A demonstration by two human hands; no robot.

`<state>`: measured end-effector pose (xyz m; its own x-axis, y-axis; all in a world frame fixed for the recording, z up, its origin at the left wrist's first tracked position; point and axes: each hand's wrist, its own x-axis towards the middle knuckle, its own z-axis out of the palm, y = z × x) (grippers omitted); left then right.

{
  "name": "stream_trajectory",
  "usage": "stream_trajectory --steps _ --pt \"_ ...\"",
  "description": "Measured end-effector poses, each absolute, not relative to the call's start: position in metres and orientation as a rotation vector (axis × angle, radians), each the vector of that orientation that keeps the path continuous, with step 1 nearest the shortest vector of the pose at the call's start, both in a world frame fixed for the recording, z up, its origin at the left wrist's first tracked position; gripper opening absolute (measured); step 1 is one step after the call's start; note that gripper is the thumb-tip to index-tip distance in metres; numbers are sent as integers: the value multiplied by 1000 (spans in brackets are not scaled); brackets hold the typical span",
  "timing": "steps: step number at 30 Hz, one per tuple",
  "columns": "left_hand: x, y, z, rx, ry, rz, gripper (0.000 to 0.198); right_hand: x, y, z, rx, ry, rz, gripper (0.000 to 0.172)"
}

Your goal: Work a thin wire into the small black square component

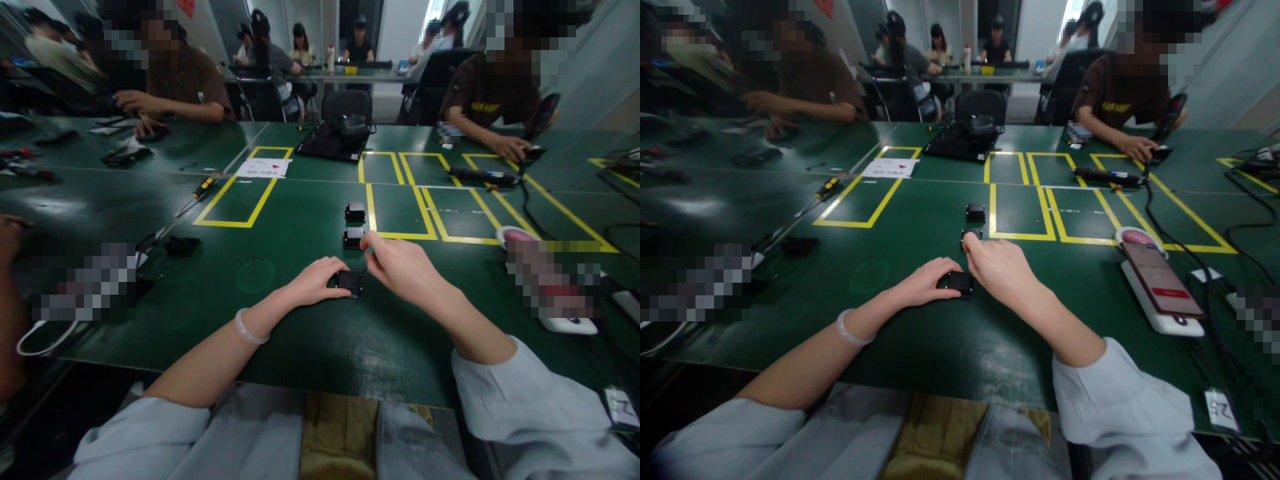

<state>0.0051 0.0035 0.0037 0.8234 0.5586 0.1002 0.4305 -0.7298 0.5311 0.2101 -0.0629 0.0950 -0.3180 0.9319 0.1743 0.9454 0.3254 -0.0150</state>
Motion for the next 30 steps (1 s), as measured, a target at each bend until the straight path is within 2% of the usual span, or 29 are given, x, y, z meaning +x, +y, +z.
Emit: stream_trajectory --steps 7,15,23,30 --pt "5 4 1 2516 714 363 42 211 -64 94 -1688 -2405 -94 25" --pt "5 3 3 2526 711 353 42 210 -62 96 -1776 -2448 -149 30" --pt "5 5 0 2506 713 371 43 211 -64 96 -1679 -2391 -38 24" --pt "6 3 3 2523 719 356 42 212 -62 93 -1676 -2405 -96 23"
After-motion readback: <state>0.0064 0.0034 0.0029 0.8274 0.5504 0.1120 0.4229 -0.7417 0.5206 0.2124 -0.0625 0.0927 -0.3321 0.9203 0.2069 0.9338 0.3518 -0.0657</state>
